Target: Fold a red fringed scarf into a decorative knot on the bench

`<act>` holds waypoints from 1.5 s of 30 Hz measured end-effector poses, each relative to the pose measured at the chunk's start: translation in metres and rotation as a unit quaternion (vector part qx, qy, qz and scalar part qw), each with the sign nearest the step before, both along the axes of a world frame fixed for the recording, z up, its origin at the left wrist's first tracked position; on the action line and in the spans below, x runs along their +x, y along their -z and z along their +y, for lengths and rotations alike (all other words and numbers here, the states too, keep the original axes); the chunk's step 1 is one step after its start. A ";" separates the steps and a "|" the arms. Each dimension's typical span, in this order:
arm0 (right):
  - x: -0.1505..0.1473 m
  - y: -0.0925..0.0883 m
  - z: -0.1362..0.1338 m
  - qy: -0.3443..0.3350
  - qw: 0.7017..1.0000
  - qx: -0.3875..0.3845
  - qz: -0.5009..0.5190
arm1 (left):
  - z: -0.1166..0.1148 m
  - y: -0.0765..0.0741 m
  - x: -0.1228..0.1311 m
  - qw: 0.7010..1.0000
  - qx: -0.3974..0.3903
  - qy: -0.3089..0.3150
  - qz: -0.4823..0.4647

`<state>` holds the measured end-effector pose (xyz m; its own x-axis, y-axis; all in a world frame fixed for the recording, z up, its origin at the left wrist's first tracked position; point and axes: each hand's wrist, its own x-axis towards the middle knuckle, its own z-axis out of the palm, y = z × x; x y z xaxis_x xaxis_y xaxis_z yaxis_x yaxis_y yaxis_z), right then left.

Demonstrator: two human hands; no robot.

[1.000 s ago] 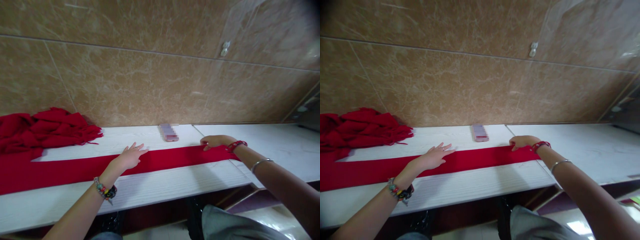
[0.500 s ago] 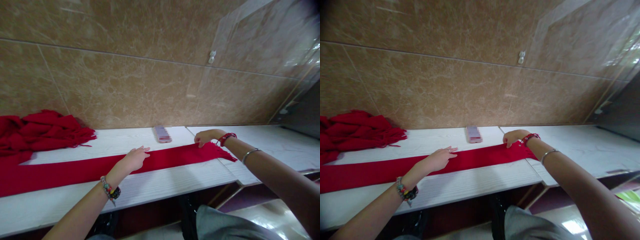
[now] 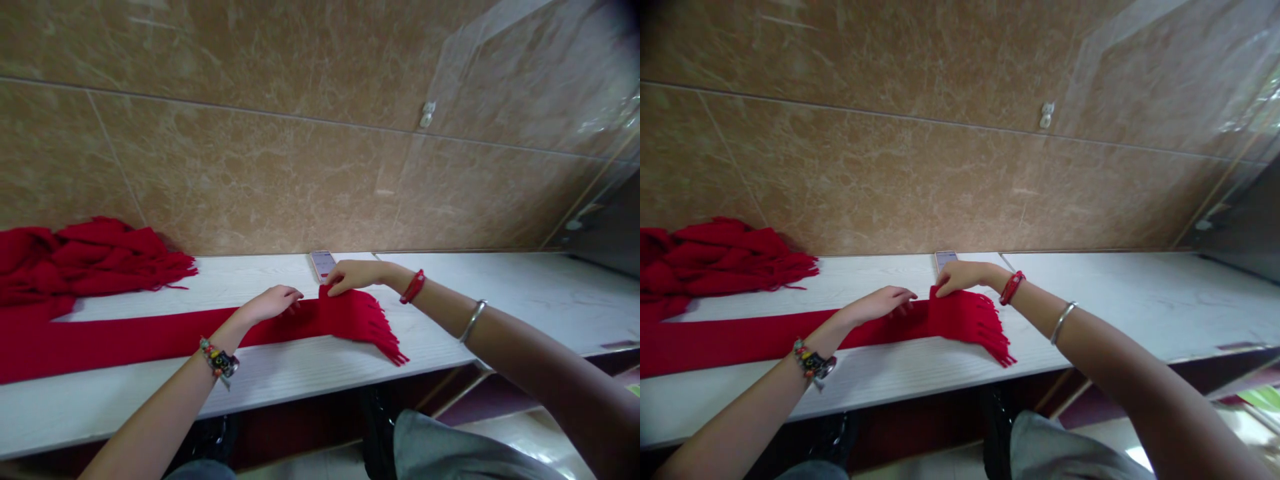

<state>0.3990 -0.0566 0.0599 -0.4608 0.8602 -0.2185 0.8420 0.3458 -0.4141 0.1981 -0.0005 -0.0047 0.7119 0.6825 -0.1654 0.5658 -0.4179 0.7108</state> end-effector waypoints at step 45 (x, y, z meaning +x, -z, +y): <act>-0.026 0.048 0.028 -0.085 0.982 0.064 0.156 | 0.013 -0.055 -0.076 0.909 0.323 -0.221 0.143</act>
